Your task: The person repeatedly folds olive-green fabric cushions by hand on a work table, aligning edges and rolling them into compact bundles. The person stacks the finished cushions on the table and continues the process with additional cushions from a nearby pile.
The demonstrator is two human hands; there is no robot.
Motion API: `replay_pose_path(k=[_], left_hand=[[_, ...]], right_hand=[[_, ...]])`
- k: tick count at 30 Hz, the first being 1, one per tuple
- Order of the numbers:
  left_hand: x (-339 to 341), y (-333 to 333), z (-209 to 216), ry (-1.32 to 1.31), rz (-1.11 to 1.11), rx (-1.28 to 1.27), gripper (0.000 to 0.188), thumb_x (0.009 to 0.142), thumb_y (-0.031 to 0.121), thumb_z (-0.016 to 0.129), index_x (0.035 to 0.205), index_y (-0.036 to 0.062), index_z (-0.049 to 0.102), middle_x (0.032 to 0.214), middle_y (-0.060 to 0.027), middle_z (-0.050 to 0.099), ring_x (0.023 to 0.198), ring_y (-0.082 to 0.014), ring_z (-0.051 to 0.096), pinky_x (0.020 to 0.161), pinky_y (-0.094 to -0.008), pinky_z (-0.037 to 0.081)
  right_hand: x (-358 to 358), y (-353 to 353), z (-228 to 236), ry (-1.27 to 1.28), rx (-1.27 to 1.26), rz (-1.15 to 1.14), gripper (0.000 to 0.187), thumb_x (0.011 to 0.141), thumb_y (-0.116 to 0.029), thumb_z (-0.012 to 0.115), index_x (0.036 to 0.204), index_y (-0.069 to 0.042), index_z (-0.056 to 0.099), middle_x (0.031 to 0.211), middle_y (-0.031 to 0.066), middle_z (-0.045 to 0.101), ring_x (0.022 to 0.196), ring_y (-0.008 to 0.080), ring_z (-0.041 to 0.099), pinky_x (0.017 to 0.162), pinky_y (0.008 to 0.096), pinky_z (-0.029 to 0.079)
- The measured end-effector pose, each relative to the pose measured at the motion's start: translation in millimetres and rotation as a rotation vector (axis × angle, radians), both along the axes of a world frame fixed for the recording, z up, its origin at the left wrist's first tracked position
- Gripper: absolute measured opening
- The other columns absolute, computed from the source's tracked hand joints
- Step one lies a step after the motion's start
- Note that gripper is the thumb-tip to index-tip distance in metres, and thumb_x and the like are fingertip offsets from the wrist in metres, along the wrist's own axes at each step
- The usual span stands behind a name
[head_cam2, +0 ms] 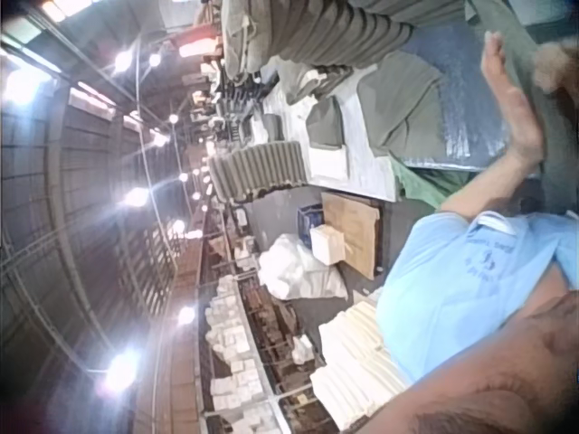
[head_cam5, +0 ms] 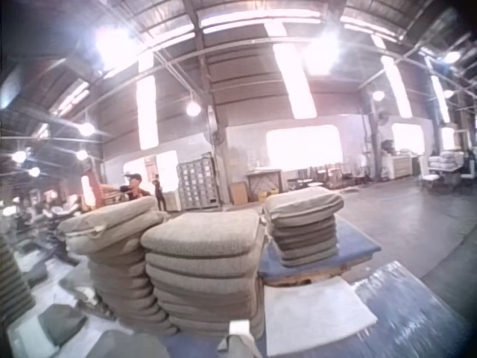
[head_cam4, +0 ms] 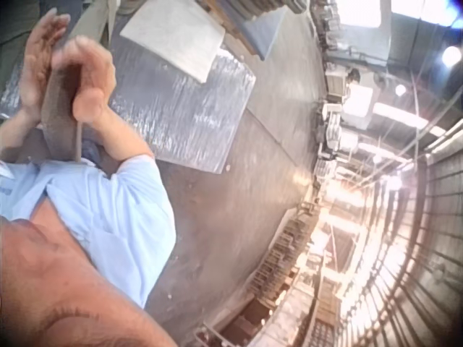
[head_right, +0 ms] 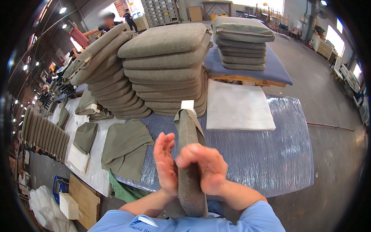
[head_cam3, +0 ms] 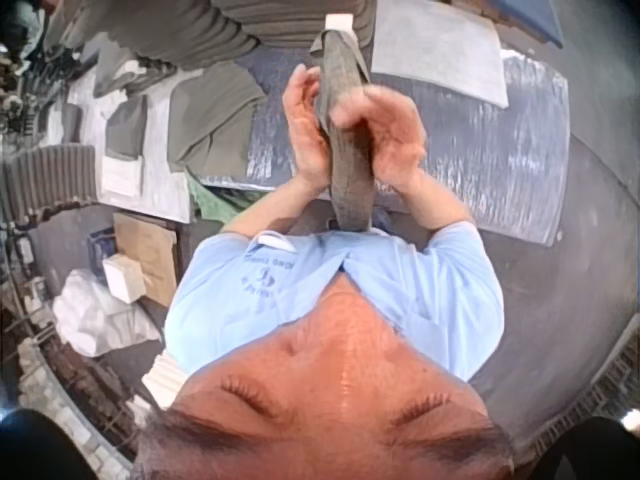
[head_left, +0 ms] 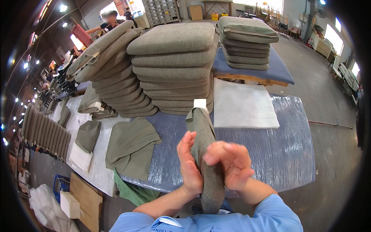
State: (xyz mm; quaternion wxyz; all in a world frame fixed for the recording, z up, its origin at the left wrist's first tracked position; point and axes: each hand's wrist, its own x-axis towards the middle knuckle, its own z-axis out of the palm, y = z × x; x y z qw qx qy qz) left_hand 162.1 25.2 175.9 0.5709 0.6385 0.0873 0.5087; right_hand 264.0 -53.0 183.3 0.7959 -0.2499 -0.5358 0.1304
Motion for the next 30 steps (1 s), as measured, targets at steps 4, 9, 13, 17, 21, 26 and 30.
replay_pose_path(k=[4, 9, 13, 17, 21, 26, 30], left_hand=[[-1, -11, -23, 0.144, -0.011, -0.004, 0.082, 0.112, 0.056, 0.029, 0.165, -0.0057, 0.030, 0.161, -0.0218, 0.041, 0.146, -0.0313, 0.039, 0.124, -0.0455, 0.026], [7, -21, -19, 0.120, -0.073, -0.132, 0.091, 0.109, 0.067, 0.027, 0.171, 0.0014, 0.015, 0.163, -0.0237, 0.035, 0.152, -0.0301, 0.032, 0.127, -0.0477, 0.020], [18, -30, -20, 0.047, -0.134, -0.202, 0.090, 0.110, 0.066, 0.027, 0.170, 0.0011, 0.016, 0.164, -0.0236, 0.035, 0.151, -0.0313, 0.034, 0.127, -0.0478, 0.021], [19, -34, -25, 0.005, -0.194, -0.268, 0.088, 0.111, 0.065, 0.028, 0.170, 0.0007, 0.017, 0.166, -0.0225, 0.033, 0.151, -0.0316, 0.034, 0.127, -0.0484, 0.022], [18, -29, -29, -0.026, -0.195, -0.272, 0.084, 0.113, 0.063, 0.027, 0.171, 0.0030, 0.018, 0.165, -0.0203, 0.037, 0.149, -0.0294, 0.038, 0.127, -0.0465, 0.025], [-15, -6, 4, 0.069, -0.249, -0.421, 0.078, 0.115, 0.057, 0.036, 0.171, 0.0061, 0.018, 0.163, -0.0185, 0.041, 0.146, -0.0288, 0.046, 0.125, -0.0446, 0.034], [-92, -30, 23, 0.308, -0.156, -0.106, 0.130, 0.080, 0.056, 0.094, 0.168, -0.0001, 0.016, 0.164, -0.0193, 0.039, 0.151, -0.0337, 0.043, 0.124, -0.0498, 0.036]], right_hand=[[24, -18, -10, -0.288, -0.072, -0.158, 0.090, 0.109, -0.076, 0.020, 0.128, -0.002, 0.068, 0.105, 0.0157, 0.078, 0.105, 0.0332, 0.075, 0.109, 0.0534, 0.048], [44, -10, 2, -0.511, -0.115, -0.160, 0.085, 0.108, -0.074, 0.031, 0.100, -0.002, 0.074, 0.096, 0.0124, 0.073, 0.095, 0.0341, 0.072, 0.099, 0.0526, 0.051], [58, -5, 9, -0.645, -0.057, -0.055, 0.072, 0.104, -0.070, 0.046, 0.084, -0.004, 0.067, 0.085, 0.0104, 0.065, 0.080, 0.0332, 0.065, 0.081, 0.0471, 0.053], [74, -5, 25, -0.843, -0.127, 0.106, 0.063, 0.105, -0.061, 0.049, 0.075, -0.007, 0.061, 0.079, 0.0085, 0.063, 0.073, 0.0315, 0.062, 0.070, 0.0440, 0.051], [70, 15, 39, -0.873, -0.124, 0.207, 0.056, 0.104, -0.053, 0.052, 0.069, -0.009, 0.053, 0.072, 0.0074, 0.054, 0.064, 0.0313, 0.053, 0.060, 0.0420, 0.042], [49, 33, 48, -0.822, -0.218, 0.190, 0.052, 0.103, -0.044, 0.059, 0.068, -0.007, 0.050, 0.071, 0.0117, 0.053, 0.066, 0.0353, 0.054, 0.061, 0.0443, 0.045], [30, 58, 39, -0.737, -0.251, 0.080, 0.052, 0.106, -0.044, 0.055, 0.070, -0.007, 0.053, 0.069, 0.0112, 0.055, 0.065, 0.0355, 0.055, 0.063, 0.0447, 0.046]])
